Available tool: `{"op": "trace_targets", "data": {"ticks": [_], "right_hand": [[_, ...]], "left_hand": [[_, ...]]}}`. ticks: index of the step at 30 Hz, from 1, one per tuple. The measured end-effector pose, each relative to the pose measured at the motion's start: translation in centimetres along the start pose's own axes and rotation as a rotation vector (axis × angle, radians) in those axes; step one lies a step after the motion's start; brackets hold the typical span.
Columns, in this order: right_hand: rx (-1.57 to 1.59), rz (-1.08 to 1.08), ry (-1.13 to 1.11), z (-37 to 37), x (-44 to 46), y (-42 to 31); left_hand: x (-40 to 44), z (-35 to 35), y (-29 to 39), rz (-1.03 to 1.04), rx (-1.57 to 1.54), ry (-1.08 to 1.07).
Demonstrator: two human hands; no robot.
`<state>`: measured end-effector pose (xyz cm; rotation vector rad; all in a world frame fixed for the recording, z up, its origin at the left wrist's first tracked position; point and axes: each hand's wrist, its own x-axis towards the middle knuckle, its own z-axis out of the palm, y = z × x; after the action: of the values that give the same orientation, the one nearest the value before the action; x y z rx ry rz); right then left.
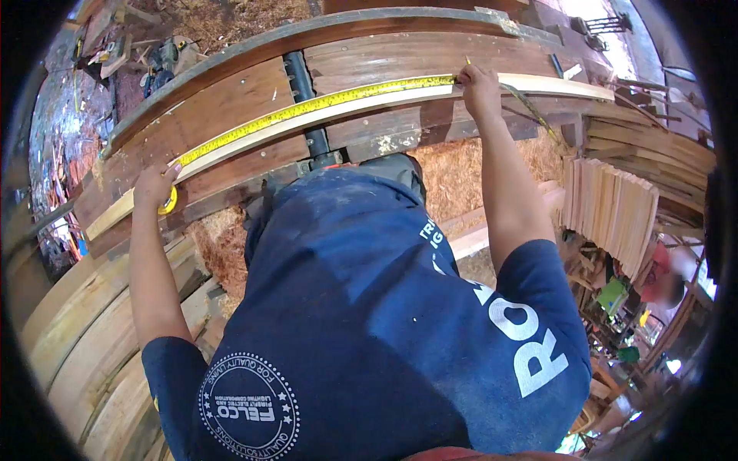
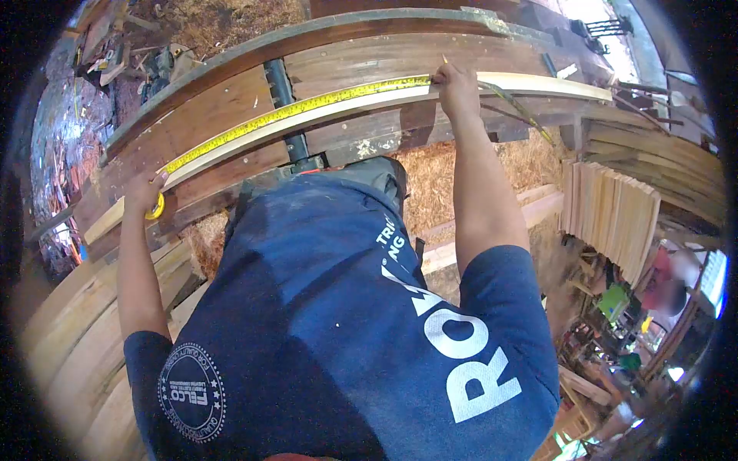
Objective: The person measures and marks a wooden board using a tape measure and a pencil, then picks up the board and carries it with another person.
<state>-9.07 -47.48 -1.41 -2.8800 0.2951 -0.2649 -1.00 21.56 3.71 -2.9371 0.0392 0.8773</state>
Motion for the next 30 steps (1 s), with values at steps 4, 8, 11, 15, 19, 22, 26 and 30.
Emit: {"op": "trace_targets", "data": {"ticks": [4,8,11,15,19,22,26,30], "right_hand": [[-0.072,-0.033,-0.005,0.0,0.2,0.4],[-0.031,-0.054,0.019,0.0,-0.4,1.0],[0.008,-0.075,-0.011,-1.1,-0.7,1.0],[-0.035,-0.022,-0.017,-1.7,-0.9,1.1],[-0.054,-0.059,0.005,-1.8,-0.8,1.8],[-0.037,-0.097,0.034,-1.8,-1.1,2.3],[-0.032,-0.061,0.004,-1.0,-1.2,3.1],[-0.020,-0.026,0.014,-0.7,-1.2,3.2]], "left_hand": [[0.4,0.2,0.7,-0.002,0.009,-0.014],[0.6,0.7,0.4,0.011,0.041,0.022],[0.1,0.5,1.0,0.028,0.048,0.062],[0.1,0.1,2.0,0.034,0.044,0.041],[0.8,0.6,1.5,0.050,0.045,0.031],[0.9,0.7,1.6,0.059,0.077,0.028],[0.8,0.6,1.8,0.039,0.059,0.020],[0.9,0.5,2.0,0.016,0.091,0.000]]}}
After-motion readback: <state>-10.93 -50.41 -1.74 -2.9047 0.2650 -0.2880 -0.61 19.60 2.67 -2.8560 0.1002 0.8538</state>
